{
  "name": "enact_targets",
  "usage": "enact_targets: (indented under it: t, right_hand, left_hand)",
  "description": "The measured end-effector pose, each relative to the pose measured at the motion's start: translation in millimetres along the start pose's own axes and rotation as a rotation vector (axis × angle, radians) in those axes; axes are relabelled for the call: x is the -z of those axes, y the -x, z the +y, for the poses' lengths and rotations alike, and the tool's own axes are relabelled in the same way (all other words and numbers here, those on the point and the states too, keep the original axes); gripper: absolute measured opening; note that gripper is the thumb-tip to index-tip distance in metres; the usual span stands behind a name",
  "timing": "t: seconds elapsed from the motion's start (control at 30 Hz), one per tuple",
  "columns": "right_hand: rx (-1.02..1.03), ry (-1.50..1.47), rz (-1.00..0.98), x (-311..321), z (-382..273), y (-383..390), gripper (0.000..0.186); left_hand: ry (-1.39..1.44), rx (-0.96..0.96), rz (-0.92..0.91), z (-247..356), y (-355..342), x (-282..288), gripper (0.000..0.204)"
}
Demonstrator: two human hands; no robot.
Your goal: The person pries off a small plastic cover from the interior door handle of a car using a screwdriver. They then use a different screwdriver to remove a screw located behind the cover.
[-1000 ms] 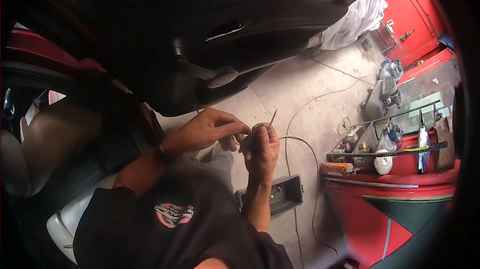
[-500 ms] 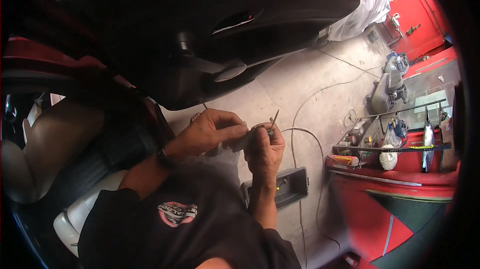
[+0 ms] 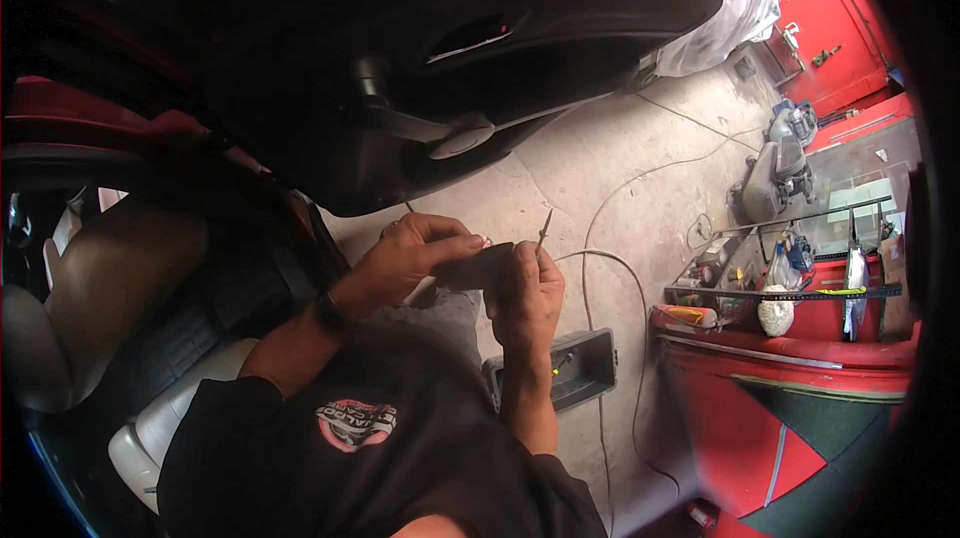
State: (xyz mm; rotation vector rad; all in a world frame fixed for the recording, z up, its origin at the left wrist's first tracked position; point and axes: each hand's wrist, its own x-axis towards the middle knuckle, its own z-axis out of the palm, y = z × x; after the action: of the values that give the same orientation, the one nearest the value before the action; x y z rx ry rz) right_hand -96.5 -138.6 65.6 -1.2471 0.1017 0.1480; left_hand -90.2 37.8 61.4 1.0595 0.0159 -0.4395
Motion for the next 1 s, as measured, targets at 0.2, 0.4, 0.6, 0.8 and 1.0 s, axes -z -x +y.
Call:
enact_targets:
  t: [0.2, 0.4, 0.6, 0.8, 1.0]
  right_hand:
    - [-0.123, 0.055, -0.027, 14.0, 2.9, 2.3, 0.029]
    - [-0.142, 0.043, -0.086, 24.0, 16.3, 9.0, 0.024]
    - [-0.174, -0.034, -0.093, 37.5, 15.4, 12.6, 0.015]
    - [-0.167, -0.043, -0.056, 39.9, 15.5, 14.7, 0.015]
    - [-0.215, 0.078, -0.018, 54.1, 30.1, 22.4, 0.020]
  left_hand:
    - [-0.015, -0.032, 0.037, -9.8, -3.5, 8.8, 0.018]
    - [-0.340, -0.043, 0.076, -8.4, 1.8, -0.7, 0.023]
    - [-0.208, -0.026, 0.071, -13.8, -1.1, -8.3, 0.025]
    - [-0.280, -0.025, 0.014, -13.8, -5.0, -10.5, 0.028]
    - [-0.456, 0.021, 0.066, -38.7, -11.9, -14.3, 0.020]
